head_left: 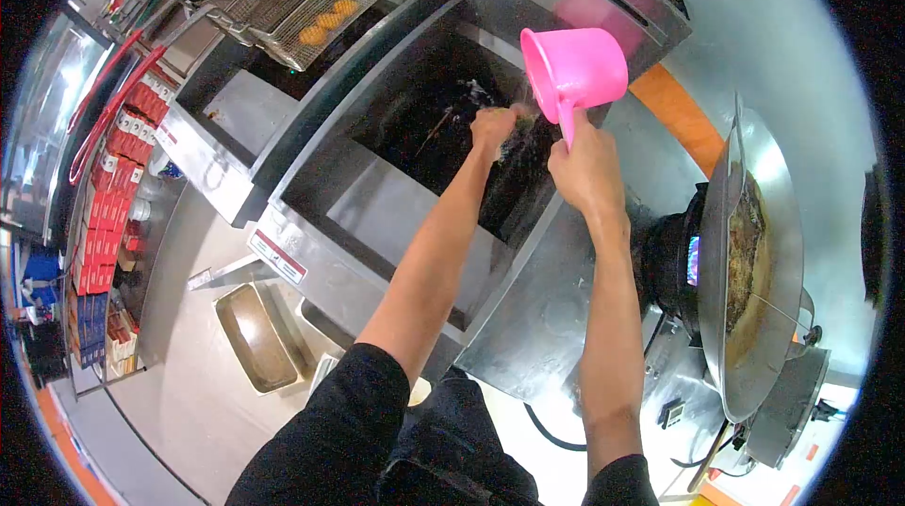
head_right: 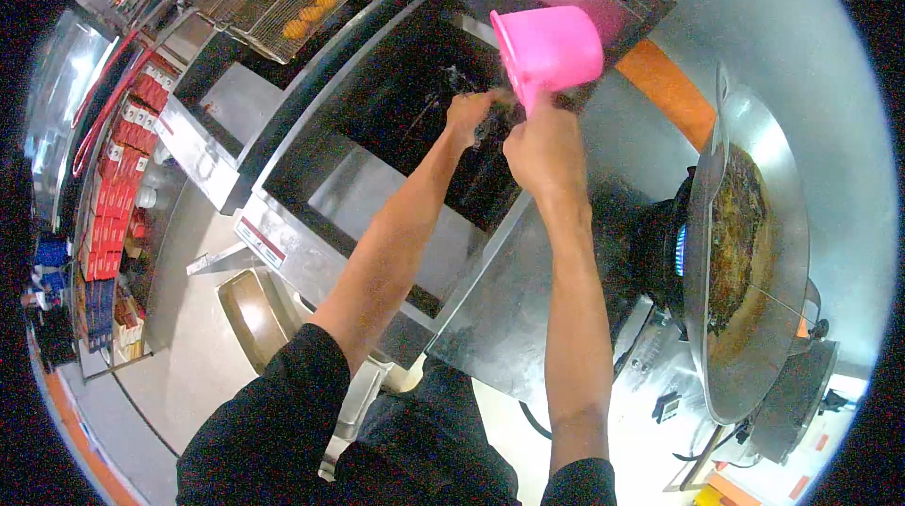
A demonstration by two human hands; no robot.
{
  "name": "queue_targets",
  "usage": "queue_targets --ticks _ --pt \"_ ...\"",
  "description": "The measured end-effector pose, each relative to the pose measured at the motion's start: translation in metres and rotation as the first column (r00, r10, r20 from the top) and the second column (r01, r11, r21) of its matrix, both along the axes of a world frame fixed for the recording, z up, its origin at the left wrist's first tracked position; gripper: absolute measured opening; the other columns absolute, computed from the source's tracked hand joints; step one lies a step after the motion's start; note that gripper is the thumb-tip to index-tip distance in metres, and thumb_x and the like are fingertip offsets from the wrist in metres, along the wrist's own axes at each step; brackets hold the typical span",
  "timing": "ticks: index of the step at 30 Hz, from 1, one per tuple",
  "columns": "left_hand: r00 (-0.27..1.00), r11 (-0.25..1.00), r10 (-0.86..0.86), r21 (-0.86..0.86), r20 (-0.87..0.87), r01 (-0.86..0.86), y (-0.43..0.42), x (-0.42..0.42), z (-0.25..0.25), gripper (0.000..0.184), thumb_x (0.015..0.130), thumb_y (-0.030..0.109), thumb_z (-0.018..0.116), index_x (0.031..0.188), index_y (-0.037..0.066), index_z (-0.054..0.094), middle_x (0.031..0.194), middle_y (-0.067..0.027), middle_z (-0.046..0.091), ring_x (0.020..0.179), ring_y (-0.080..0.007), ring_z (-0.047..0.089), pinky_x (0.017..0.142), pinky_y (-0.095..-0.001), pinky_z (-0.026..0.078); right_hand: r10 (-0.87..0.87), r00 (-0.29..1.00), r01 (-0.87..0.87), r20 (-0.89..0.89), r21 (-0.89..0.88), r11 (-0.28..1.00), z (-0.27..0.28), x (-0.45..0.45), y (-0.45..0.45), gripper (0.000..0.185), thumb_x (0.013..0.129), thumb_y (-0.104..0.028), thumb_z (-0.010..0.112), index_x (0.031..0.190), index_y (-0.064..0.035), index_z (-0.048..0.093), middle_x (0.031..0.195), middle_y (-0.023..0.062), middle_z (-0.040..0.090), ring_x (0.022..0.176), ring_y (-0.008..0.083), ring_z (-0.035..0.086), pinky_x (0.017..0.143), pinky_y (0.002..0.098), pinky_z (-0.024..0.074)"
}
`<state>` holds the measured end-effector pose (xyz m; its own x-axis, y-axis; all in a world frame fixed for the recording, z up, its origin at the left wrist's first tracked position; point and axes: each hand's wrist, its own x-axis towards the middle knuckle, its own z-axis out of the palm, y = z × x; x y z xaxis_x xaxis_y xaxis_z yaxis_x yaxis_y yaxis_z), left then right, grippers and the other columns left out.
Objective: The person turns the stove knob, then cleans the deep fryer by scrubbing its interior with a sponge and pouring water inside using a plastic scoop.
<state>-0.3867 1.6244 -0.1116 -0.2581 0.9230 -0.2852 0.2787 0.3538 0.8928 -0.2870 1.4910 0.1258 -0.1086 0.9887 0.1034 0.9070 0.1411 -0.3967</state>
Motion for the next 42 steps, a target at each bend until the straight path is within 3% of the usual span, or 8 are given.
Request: queue_targets --ticks 7,9,19,24,26,29,36,42 --pt "0.681 0.987 0.116 -0.007 0.723 -0.161 -0.021 0.008 0.005 0.042 0.061 0.021 0.082 0.098 0.007 0.067 0.102 -0.0137 0.069 0.095 -0.0262 0.066 0.077 -0.0403 0.053 0.008 0.992 -0.007 0.128 -0.004 1.000 0.008 -0.002 -0.024 0.039 0.081 -0.005 0.053 0.118 0.0076 0.050 0.087 0.0316 0.062 0.086 0.0482 0.060 0.077 0.0553 0.0464" --pt "0.971 0.971 0.228 0.054 0.077 -0.232 -0.048 -0.008 0.037 0.035 0.062 0.017 0.077 0.093 0.006 0.065 0.096 -0.0141 0.070 0.090 -0.0273 0.068 0.076 -0.0382 0.053 -0.010 0.985 0.013 0.174 -0.016 1.000 0.013 -0.004 -0.031 0.038 0.081 -0.005 0.053 0.117 0.0073 0.050 0.090 0.0311 0.062 0.086 0.0479 0.060 0.077 0.0551 0.0467" --pt "0.851 0.915 0.051 0.365 -0.523 0.170 -0.142 -0.139 0.085 0.030 0.072 0.014 0.071 0.101 0.007 0.067 0.094 -0.0220 0.064 0.090 -0.0393 0.064 0.076 -0.0450 0.052 0.099 0.993 -0.103 -0.056 -0.061 0.993 -0.004 0.011 -0.046 0.041 0.083 -0.004 0.053 0.123 -0.0020 0.049 0.085 0.0288 0.062 0.085 0.0511 0.057 0.079 0.0550 0.0453" --pt "0.919 0.818 0.161 0.570 -0.360 0.080 -0.176 -0.148 0.090 0.033 0.074 0.022 0.073 0.101 0.005 0.066 0.091 -0.0210 0.063 0.087 -0.0360 0.064 0.075 -0.0437 0.052 0.112 0.976 -0.108 -0.185 0.030 0.994 -0.037 0.024 -0.050 0.031 0.086 -0.010 0.056 0.117 -0.0067 0.052 0.069 0.0114 0.059 0.057 0.0289 0.059 0.053 0.0401 0.0477" --pt "0.953 0.839 0.271 0.519 -0.137 -0.163 -0.197 -0.141 0.099 0.039 0.074 0.027 0.075 0.103 0.002 0.066 0.092 -0.0204 0.065 0.086 -0.0311 0.065 0.076 -0.0406 0.052 -0.257 0.678 -0.120 -0.689 -0.449 0.885 -0.005 0.000 -0.076 0.020 0.089 -0.017 0.060 0.107 -0.0095 0.054 0.061 -0.0052 0.044 0.043 0.0026 0.042 0.033 0.0166 0.0311" --pt "0.855 0.813 0.398 0.304 0.333 -0.497 -0.228 -0.130 0.119 0.043 0.074 0.029 0.077 0.105 0.003 0.064 0.095 -0.0174 0.067 0.088 -0.0271 0.065 0.080 -0.0384 0.051 -0.659 -0.072 -0.615 -0.749 -0.487 0.620 -0.021 0.025 -0.085 0.019 0.096 -0.015 0.047 0.107 0.0010 0.047 0.071 0.0038 0.046 0.047 0.0069 0.039 0.031 0.0185 0.0310" --pt "0.247 0.581 0.220 0.076 0.944 -0.811 -0.318 -0.118 0.180 0.036 0.088 0.021 0.068 0.119 0.006 0.055 0.106 -0.0071 0.062 0.097 -0.0145 0.057 0.087 -0.0286 0.046 -0.441 -0.048 -0.674 -0.896 -0.297 0.676 0.014 -0.001 -0.183 0.035 0.101 -0.014 0.037 0.129 0.0071 0.033 0.096 0.0160 0.048 0.055 0.0116 0.041 0.035 0.0221 0.0323" --pt "0.132 0.447 0.113 0.069 0.985 -0.892 -0.526 -0.164 0.177 0.039 0.090 0.025 0.066 0.123 0.007 0.055 0.112 -0.0066 0.060 0.103 -0.0135 0.056 0.090 -0.0282 0.046 -0.131 0.354 -0.741 -0.926 -0.363 0.565 0.033 -0.062 -0.306 0.045 0.096 -0.020 0.052 0.132 -0.0024 0.032 0.088 0.0102 0.049 0.051 0.0108 0.045 0.034 0.0194 0.0413"
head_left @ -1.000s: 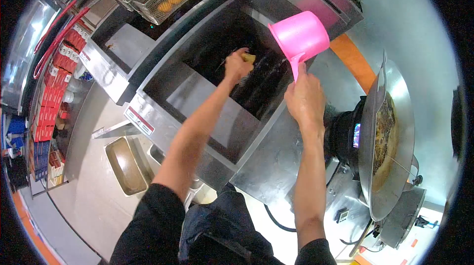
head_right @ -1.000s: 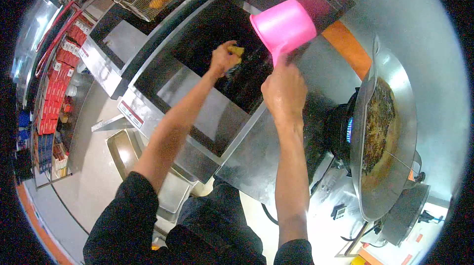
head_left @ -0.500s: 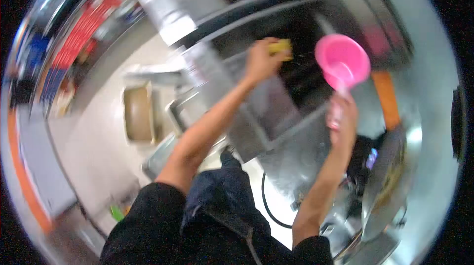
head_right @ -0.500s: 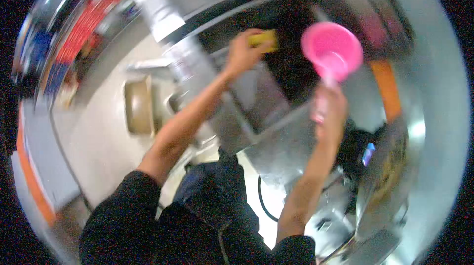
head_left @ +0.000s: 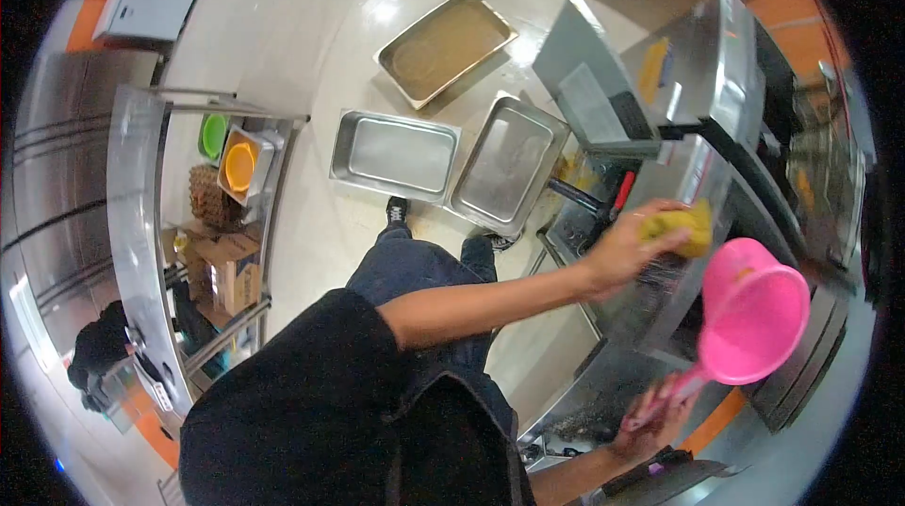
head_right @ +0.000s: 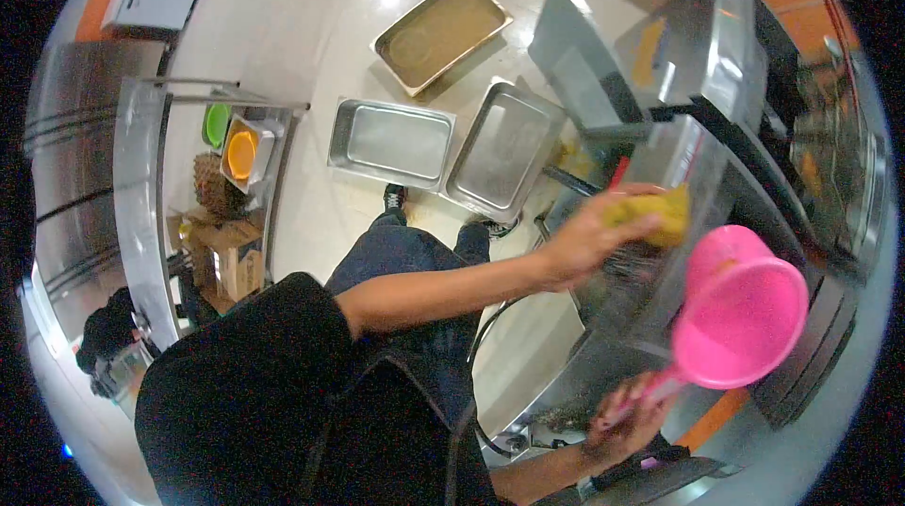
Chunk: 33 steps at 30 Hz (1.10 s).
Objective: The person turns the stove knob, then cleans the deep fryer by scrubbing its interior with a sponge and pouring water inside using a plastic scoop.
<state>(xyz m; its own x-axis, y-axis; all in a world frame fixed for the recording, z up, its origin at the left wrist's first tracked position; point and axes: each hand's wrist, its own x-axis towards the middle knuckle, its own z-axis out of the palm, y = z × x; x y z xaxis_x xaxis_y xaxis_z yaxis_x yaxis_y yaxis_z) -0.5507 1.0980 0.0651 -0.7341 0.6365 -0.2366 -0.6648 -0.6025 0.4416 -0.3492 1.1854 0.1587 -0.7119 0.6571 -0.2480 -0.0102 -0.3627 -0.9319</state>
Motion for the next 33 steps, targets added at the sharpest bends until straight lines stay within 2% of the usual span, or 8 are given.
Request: queue_targets --ticks 3,7,9,11,13,17,25,33 --pt "0.982 0.957 0.121 -0.245 -0.143 -0.154 -0.117 -0.027 -0.061 0.047 0.090 0.023 0.066 0.130 0.007 0.049 0.117 -0.0101 0.060 0.103 -0.0185 0.060 0.084 -0.0319 0.054 0.028 0.870 -0.011 0.493 -0.038 0.999 -0.033 -0.030 -0.064 0.042 0.095 -0.016 0.055 0.131 -0.0069 0.035 0.081 0.0053 0.050 0.049 0.0083 0.044 0.034 0.0207 0.0391" --pt "0.924 0.630 0.252 -0.676 -0.287 -0.382 -0.280 -0.049 -0.157 0.042 0.088 0.025 0.069 0.124 0.007 0.056 0.113 -0.0074 0.063 0.103 -0.0161 0.059 0.093 -0.0296 0.046 0.435 0.695 -0.486 0.572 -0.071 0.871 -0.151 -0.102 -0.164 0.040 0.097 -0.016 0.051 0.135 -0.0094 0.042 0.074 0.0003 0.046 0.056 0.0054 0.042 0.044 0.0175 0.0341" --pt "0.884 0.470 0.344 -0.757 -0.316 -0.454 -0.355 -0.050 -0.242 0.046 0.087 0.026 0.069 0.125 0.005 0.055 0.114 -0.0077 0.062 0.103 -0.0160 0.059 0.092 -0.0291 0.046 0.549 0.546 -0.632 0.633 -0.119 0.765 -0.264 -0.126 -0.206 0.038 0.098 -0.017 0.048 0.134 -0.0059 0.046 0.078 0.0066 0.057 0.064 0.0119 0.054 0.050 0.0266 0.0429" --pt "0.819 0.423 0.536 -0.775 -0.204 -0.469 -0.413 -0.044 -0.302 0.041 0.089 0.018 0.067 0.126 0.004 0.055 0.115 -0.0080 0.062 0.104 -0.0154 0.058 0.093 -0.0274 0.045 0.529 0.467 -0.867 0.708 0.249 0.431 -0.391 -0.155 -0.255 0.036 0.097 -0.018 0.046 0.130 -0.0016 0.050 0.094 0.0195 0.065 0.076 0.0307 0.065 0.064 0.0410 0.0488" --pt "0.778 0.404 0.613 -0.792 -0.137 -0.457 -0.465 -0.024 -0.370 0.041 0.090 0.016 0.066 0.127 0.004 0.054 0.119 -0.0096 0.059 0.108 -0.0160 0.056 0.095 -0.0282 0.043 0.591 0.406 -0.913 0.697 0.278 0.299 -0.492 -0.191 -0.308 0.035 0.096 -0.018 0.045 0.126 -0.0005 0.052 0.104 0.0284 0.062 0.091 0.0463 0.062 0.076 0.0502 0.0473" --pt "0.706 0.337 0.704 -0.840 -0.076 -0.426 -0.511 0.008 -0.460 0.045 0.090 0.017 0.067 0.129 0.003 0.052 0.123 -0.0111 0.056 0.112 -0.0174 0.054 0.096 -0.0294 0.043 0.488 0.184 -0.982 0.853 0.176 0.063 -0.667 -0.238 -0.382 0.027 0.089 -0.016 0.050 0.102 0.0066 0.059 0.095 0.0330 0.062 0.091 0.0477 0.060 0.079 0.0517 0.0482" --pt "0.543 0.418 0.832 -0.772 0.113 -0.480 -0.523 0.024 -0.516 0.047 0.089 0.016 0.067 0.131 0.004 0.048 0.118 -0.0101 0.056 0.106 -0.0189 0.056 0.078 -0.0338 0.055 0.302 -0.060 -0.997 0.952 -0.043 -0.063 -0.785 -0.255 -0.432 0.029 0.082 -0.016 0.053 0.097 0.0069 0.062 0.096 0.0334 0.063 0.095 0.0467 0.062 0.083 0.0509 0.0503" --pt "0.492 0.484 0.839 -0.733 0.233 -0.478 -0.533 0.032 -0.529 0.049 0.091 0.019 0.064 0.133 0.003 0.044 0.117 -0.0107 0.057 0.099 -0.0187 0.060 0.074 -0.0365 0.057 0.255 -0.008 -0.998 0.967 0.008 -0.060 -0.813 -0.244 -0.461 0.037 0.091 -0.022 0.042 0.106 0.0061 0.061 0.098 0.0311 0.064 0.095 0.0482 0.061 0.085 0.0545 0.0481"
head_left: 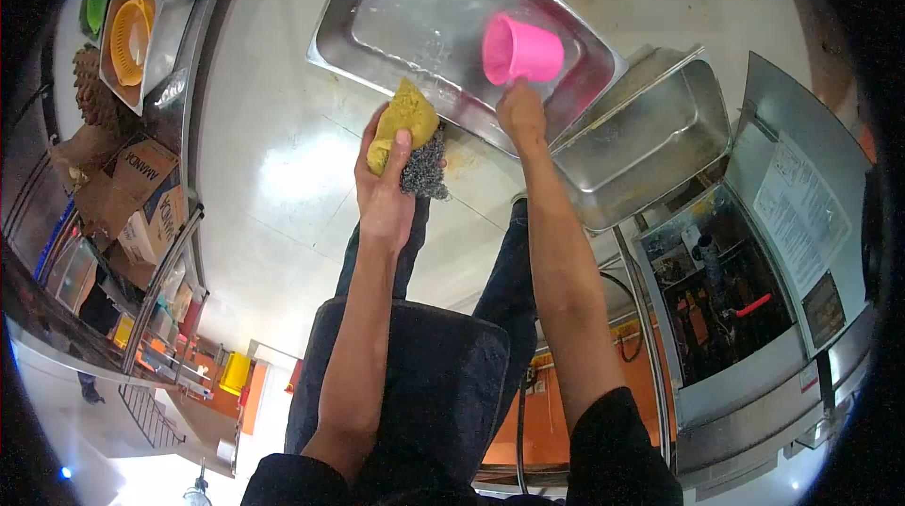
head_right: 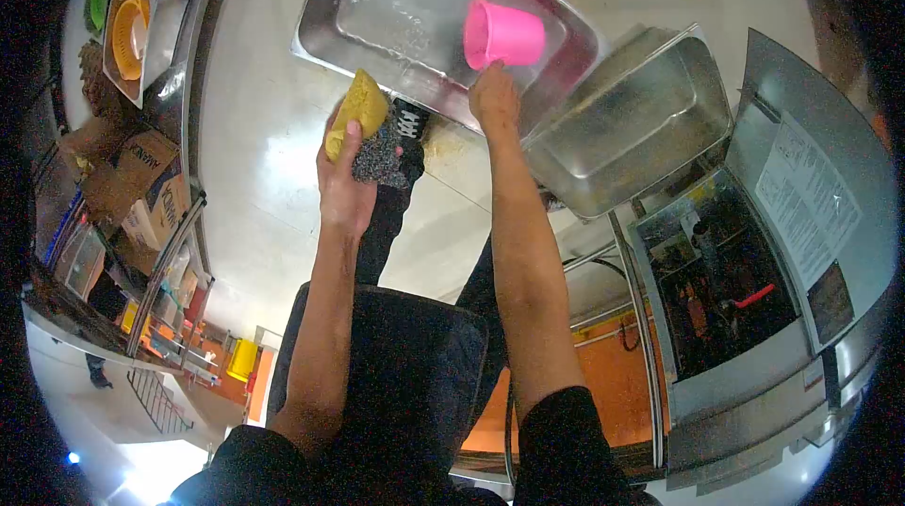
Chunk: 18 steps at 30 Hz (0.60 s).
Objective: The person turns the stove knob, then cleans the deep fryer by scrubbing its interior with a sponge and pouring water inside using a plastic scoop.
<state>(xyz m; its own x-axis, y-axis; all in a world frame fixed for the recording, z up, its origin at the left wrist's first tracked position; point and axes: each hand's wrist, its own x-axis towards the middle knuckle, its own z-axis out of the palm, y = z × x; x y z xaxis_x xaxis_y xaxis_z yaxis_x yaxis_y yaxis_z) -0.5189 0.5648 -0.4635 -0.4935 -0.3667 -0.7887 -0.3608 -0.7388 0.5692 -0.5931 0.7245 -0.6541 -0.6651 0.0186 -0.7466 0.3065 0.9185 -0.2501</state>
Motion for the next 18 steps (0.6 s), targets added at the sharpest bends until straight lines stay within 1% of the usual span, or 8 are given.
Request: queue_targets --ticks 4,7,8,9,11,13,15,18 --pt "0.999 0.983 0.036 0.180 0.018 -0.039 0.002 0.003 -0.024 0.052 0.091 0.024 0.064 0.133 0.001 0.043 0.118 -0.0091 0.057 0.100 -0.0179 0.059 0.077 -0.0352 0.055 -0.044 0.991 0.046 0.126 -0.009 0.999 0.014 0.006 0.001 0.043 0.095 -0.028 0.041 0.119 0.0053 0.055 0.111 0.0322 0.059 0.108 0.0461 0.056 0.092 0.0521 0.0450" --pt "1.000 0.977 0.012 0.213 -0.013 -0.009 0.022 -0.009 -0.066 0.054 0.092 0.024 0.064 0.135 0.000 0.042 0.120 -0.0087 0.055 0.108 -0.0210 0.055 0.091 -0.0362 0.046 -0.088 0.976 0.050 -0.197 -0.192 0.980 0.047 0.008 0.007 0.053 0.096 -0.035 0.047 0.133 0.0024 0.044 0.127 0.0276 0.051 0.123 0.0367 0.047 0.098 0.0450 0.0411" --pt "1.000 0.977 0.008 0.211 -0.012 -0.005 0.033 -0.014 -0.080 0.054 0.092 0.024 0.064 0.135 0.000 0.042 0.120 -0.0087 0.055 0.108 -0.0210 0.055 0.091 -0.0362 0.046 -0.475 0.855 0.510 0.207 -0.498 0.701 0.080 0.000 0.002 0.057 0.094 -0.037 0.051 0.135 0.0016 0.041 0.130 0.0231 0.049 0.126 0.0316 0.043 0.100 0.0426 0.0383" --pt "0.985 0.981 -0.173 0.093 -0.010 0.173 0.048 -0.017 -0.092 0.054 0.094 0.029 0.060 0.136 0.001 0.042 0.124 -0.0097 0.052 0.112 -0.0232 0.052 0.097 -0.0367 0.041 -0.567 0.502 0.850 0.653 -0.494 0.183 0.098 -0.001 0.001 0.061 0.093 -0.038 0.056 0.137 0.0007 0.039 0.132 0.0186 0.047 0.129 0.0265 0.039 0.102 0.0402 0.0356" --pt "0.934 0.934 -0.357 -0.003 0.033 0.357 0.072 -0.011 -0.102 0.055 0.095 0.034 0.056 0.137 0.001 0.041 0.127 -0.0108 0.049 0.115 -0.0254 0.048 0.102 -0.0372 0.035 -0.612 0.517 0.828 0.598 -0.530 0.182 0.094 0.013 0.008 0.057 0.092 -0.035 0.058 0.134 0.0002 0.043 0.127 0.0152 0.051 0.124 0.0249 0.044 0.099 0.0394 0.0382" --pt "0.631 0.583 -0.760 -0.264 0.160 0.769 0.085 -0.020 -0.098 0.061 0.096 0.047 0.046 0.140 0.006 0.040 0.134 -0.0133 0.041 0.120 -0.0276 0.043 0.104 -0.0389 0.030 -0.656 0.536 0.795 0.531 -0.580 0.180 0.084 0.021 0.023 0.053 0.090 -0.031 0.060 0.131 -0.0004 0.046 0.122 0.0118 0.054 0.118 0.0233 0.049 0.096 0.0386 0.0409" --pt "0.541 0.533 -0.786 -0.116 0.300 0.838 0.091 -0.025 -0.102 0.066 0.092 0.055 0.042 0.142 0.012 0.041 0.135 -0.0145 0.039 0.119 -0.0295 0.042 0.103 -0.0395 0.031 -0.762 0.331 0.852 0.556 -0.524 -0.012 0.069 0.027 0.054 0.040 0.091 -0.032 0.056 0.122 -0.0067 0.053 0.109 0.0074 0.062 0.093 0.0197 0.062 0.071 0.0307 0.0509" --pt "0.633 0.585 -0.725 -0.242 0.271 0.774 0.097 -0.022 -0.178 0.074 0.089 0.062 0.045 0.137 0.005 0.045 0.134 -0.0175 0.043 0.116 -0.0309 0.049 0.101 -0.0391 0.036 -0.721 0.190 0.836 0.666 -0.495 -0.237 0.066 0.032 0.096 0.040 0.090 -0.028 0.056 0.123 -0.0068 0.051 0.107 0.0096 0.063 0.090 0.0219 0.064 0.067 0.0346 0.0526"
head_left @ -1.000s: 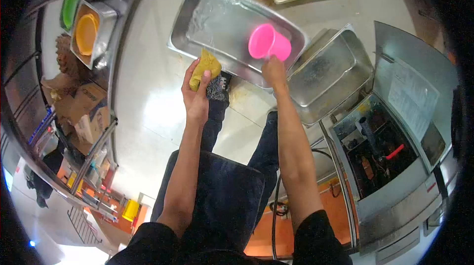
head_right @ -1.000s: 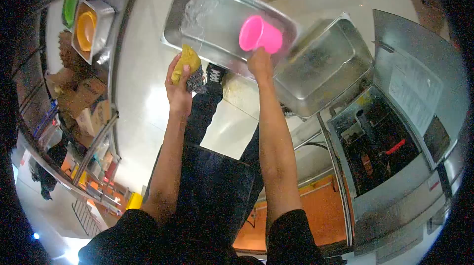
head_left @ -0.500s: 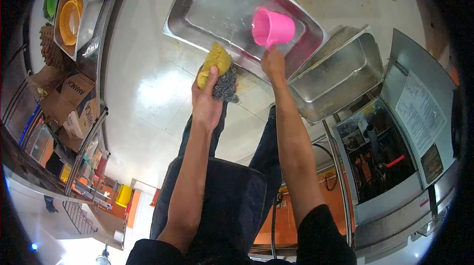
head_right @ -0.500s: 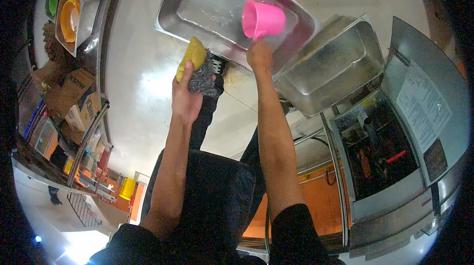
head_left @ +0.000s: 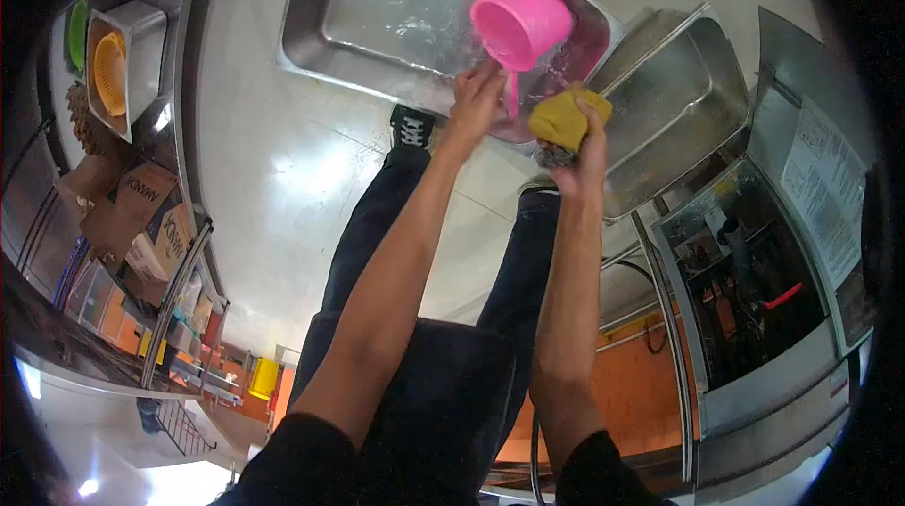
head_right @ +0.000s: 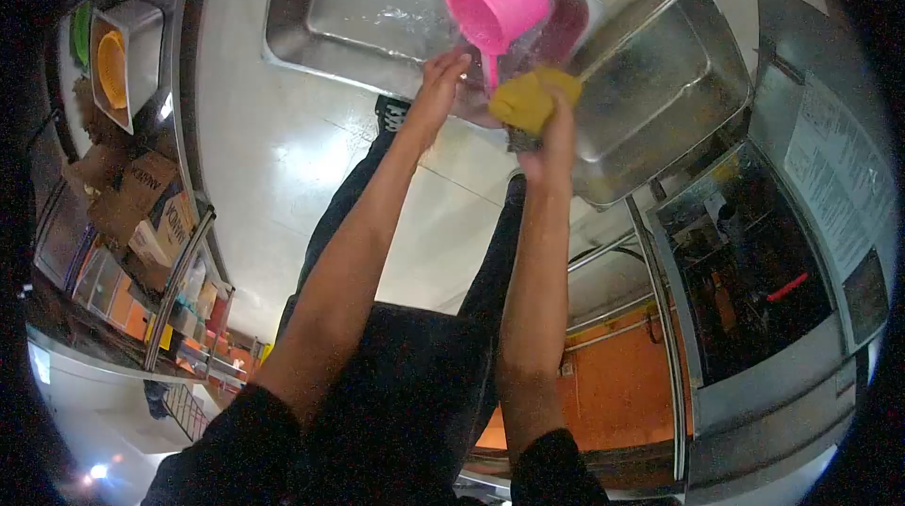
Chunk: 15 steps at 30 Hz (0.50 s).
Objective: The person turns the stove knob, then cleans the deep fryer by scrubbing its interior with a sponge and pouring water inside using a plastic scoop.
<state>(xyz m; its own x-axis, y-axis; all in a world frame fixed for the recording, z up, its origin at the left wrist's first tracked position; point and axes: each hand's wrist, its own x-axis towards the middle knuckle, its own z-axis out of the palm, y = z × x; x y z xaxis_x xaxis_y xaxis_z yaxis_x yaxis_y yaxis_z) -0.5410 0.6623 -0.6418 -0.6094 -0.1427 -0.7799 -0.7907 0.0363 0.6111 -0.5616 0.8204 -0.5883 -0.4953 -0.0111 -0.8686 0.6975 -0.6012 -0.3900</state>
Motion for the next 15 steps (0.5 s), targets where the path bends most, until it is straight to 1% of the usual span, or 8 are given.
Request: queue_targets --ticks 1,3,4,6,10,11,13,15 --pt "1.000 1.000 -0.008 -0.002 -0.010 0.008 0.008 0.004 -0.037 0.074 0.089 0.062 0.045 0.137 0.005 0.045 0.134 -0.0175 0.043 0.116 -0.0309 0.049 0.101 -0.0391 0.036 -0.074 0.997 0.074 0.002 -0.067 0.995 0.003 -0.001 0.012 0.040 0.090 -0.027 0.056 0.124 -0.0071 0.051 0.108 0.0104 0.063 0.091 0.0226 0.064 0.068 0.0356 0.0531" --pt "0.983 0.997 0.070 0.002 0.171 -0.072 0.028 0.010 -0.105 0.078 0.088 0.063 0.048 0.136 0.002 0.044 0.133 -0.0190 0.047 0.119 -0.0284 0.050 0.100 -0.0391 0.037 -0.095 0.995 0.092 -0.018 -0.127 0.988 0.009 0.005 0.031 0.041 0.090 -0.026 0.056 0.127 -0.0085 0.048 0.111 0.0125 0.062 0.091 0.0232 0.063 0.070 0.0370 0.0537" --pt "0.983 0.998 0.062 -0.003 0.172 -0.062 0.031 0.002 -0.125 0.078 0.088 0.063 0.048 0.136 0.002 0.044 0.133 -0.0190 0.047 0.119 -0.0284 0.050 0.100 -0.0391 0.037 -0.142 0.990 0.140 -0.009 -0.115 0.984 0.010 0.007 0.037 0.041 0.091 -0.026 0.055 0.128 -0.0090 0.048 0.112 0.0140 0.061 0.091 0.0234 0.063 0.070 0.0367 0.0538" --pt "0.996 0.983 0.070 0.163 0.060 -0.079 0.041 0.002 -0.150 0.080 0.087 0.060 0.056 0.135 -0.002 0.042 0.134 -0.0201 0.049 0.124 -0.0282 0.047 0.101 -0.0385 0.039 -0.203 0.979 0.204 0.018 -0.096 0.974 0.012 0.015 0.048 0.041 0.092 -0.026 0.054 0.129 -0.0095 0.047 0.113 0.0155 0.061 0.091 0.0235 0.063 0.069 0.0364 0.0540" --pt "0.979 0.978 -0.046 0.207 0.198 0.005 0.045 -0.009 -0.133 0.081 0.085 0.057 0.061 0.136 -0.003 0.039 0.128 -0.0193 0.054 0.122 -0.0298 0.049 0.100 -0.0396 0.040 -0.221 0.975 0.218 0.000 -0.149 0.964 0.011 0.036 0.064 0.041 0.094 -0.026 0.053 0.130 -0.0079 0.046 0.113 0.0185 0.060 0.087 0.0243 0.063 0.069 0.0346 0.0550" --pt "0.991 0.975 0.001 0.222 0.137 -0.032 0.044 -0.010 -0.140 0.076 0.086 0.055 0.062 0.132 -0.002 0.042 0.118 -0.0172 0.058 0.111 -0.0283 0.055 0.094 -0.0394 0.043 -0.221 0.975 0.219 0.007 -0.148 0.964 0.010 0.042 0.068 0.042 0.094 -0.026 0.053 0.130 -0.0077 0.046 0.113 0.0189 0.060 0.086 0.0245 0.063 0.069 0.0342 0.0554" --pt "0.996 0.970 0.040 0.235 0.077 -0.057 0.040 -0.012 -0.127 0.071 0.086 0.053 0.063 0.128 -0.002 0.045 0.109 -0.0152 0.062 0.100 -0.0269 0.061 0.089 -0.0392 0.047 -0.235 0.972 0.237 0.032 -0.131 0.963 0.010 0.049 0.070 0.042 0.094 -0.026 0.053 0.131 -0.0079 0.045 0.112 0.0187 0.061 0.085 0.0245 0.064 0.069 0.0341 0.0555" --pt "0.996 0.917 0.009 0.397 0.089 -0.044 0.028 -0.015 -0.093 0.065 0.088 0.052 0.061 0.124 -0.001 0.049 0.094 -0.0115 0.064 0.084 -0.0222 0.064 0.077 -0.0370 0.051 -0.247 0.968 0.251 0.048 -0.117 0.961 0.014 0.055 0.071 0.042 0.094 -0.026 0.053 0.131 -0.0082 0.045 0.111 0.0185 0.061 0.085 0.0245 0.064 0.069 0.0340 0.0556"
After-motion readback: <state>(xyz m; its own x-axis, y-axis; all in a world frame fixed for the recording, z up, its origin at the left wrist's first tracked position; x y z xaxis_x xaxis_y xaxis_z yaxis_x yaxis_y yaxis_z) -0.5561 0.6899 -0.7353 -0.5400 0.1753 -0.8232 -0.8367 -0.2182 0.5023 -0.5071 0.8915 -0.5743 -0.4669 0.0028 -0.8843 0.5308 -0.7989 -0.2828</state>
